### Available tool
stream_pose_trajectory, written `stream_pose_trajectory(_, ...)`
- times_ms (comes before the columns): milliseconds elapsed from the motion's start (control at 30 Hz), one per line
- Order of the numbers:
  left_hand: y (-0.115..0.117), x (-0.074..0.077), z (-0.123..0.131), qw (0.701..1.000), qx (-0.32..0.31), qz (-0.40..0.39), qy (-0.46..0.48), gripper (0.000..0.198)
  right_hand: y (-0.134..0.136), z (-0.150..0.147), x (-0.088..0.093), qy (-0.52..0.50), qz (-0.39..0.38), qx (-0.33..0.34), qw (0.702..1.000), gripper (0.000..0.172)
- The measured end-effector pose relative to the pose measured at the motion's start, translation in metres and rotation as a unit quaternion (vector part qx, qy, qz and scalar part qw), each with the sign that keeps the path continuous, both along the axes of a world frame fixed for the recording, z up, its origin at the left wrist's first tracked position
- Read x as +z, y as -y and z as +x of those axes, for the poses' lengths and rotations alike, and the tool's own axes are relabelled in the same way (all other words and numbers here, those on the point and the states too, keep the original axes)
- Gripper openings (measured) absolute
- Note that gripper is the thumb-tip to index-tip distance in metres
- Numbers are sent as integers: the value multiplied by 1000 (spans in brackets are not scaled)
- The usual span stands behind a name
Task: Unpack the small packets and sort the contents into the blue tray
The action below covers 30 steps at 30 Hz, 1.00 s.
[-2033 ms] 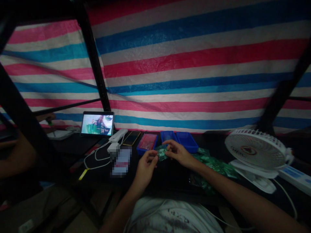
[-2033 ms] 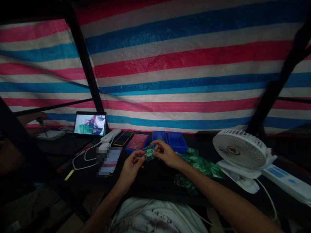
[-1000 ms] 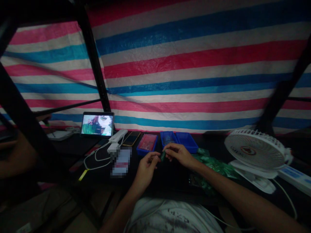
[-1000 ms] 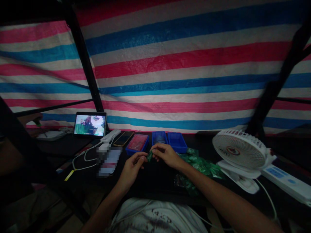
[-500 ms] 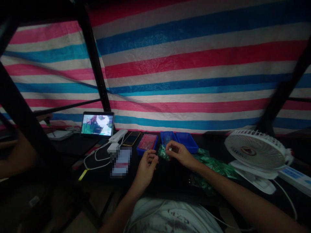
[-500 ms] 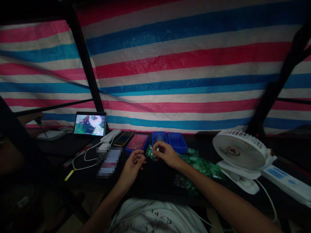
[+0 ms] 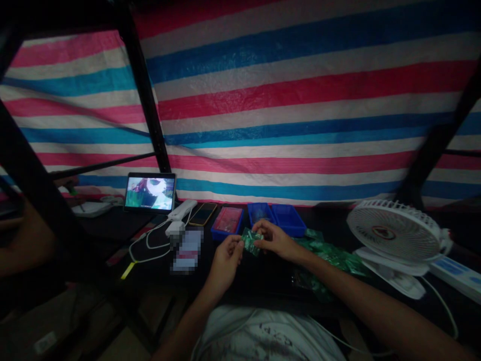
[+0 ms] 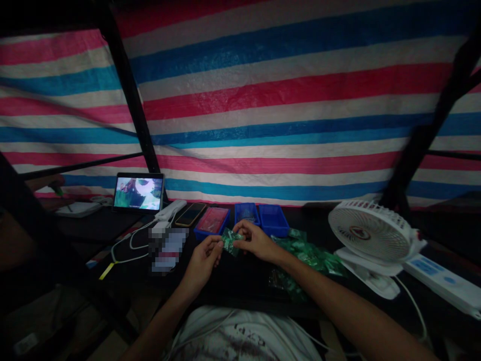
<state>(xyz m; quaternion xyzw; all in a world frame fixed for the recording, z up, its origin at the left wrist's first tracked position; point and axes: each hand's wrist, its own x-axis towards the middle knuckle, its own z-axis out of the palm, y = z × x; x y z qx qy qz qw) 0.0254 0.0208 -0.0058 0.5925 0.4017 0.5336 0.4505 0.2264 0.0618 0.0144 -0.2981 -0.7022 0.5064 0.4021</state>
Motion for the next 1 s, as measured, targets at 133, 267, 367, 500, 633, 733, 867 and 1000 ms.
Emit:
stream_pose_trajectory(133,0,1,0,1000,-4,3,0,36,0,2,3,65,69,-45,995,30)
stream_pose_trajectory(267,-1,-1,0,1000,3,-6,9,40,-2,5,6,93,126,-89,984,31)
stream_pose_trajectory(367,0,-2,0,1000,12,-15,11,42,-6,8,4,82,151,-131,976,30)
stream_pose_trajectory(500,2,-1,0,1000,9,-24,9,44,-12,14,1,47,163,-228,959,33)
stream_pose_trajectory(633,1,-2,1,1000,5,-23,20,45,-16,21,3,22,184,-309,933,33)
stream_pose_trajectory(733,-1,-4,0,1000,4,-13,23,46,-19,23,5,4,185,-335,924,32)
stream_pose_trajectory(867,-1,-5,0,1000,4,-10,13,46,-22,25,6,-23,145,-342,928,34)
stream_pose_trajectory(1000,0,-5,1,1000,0,-4,13,45,-23,26,6,-48,119,-345,930,39)
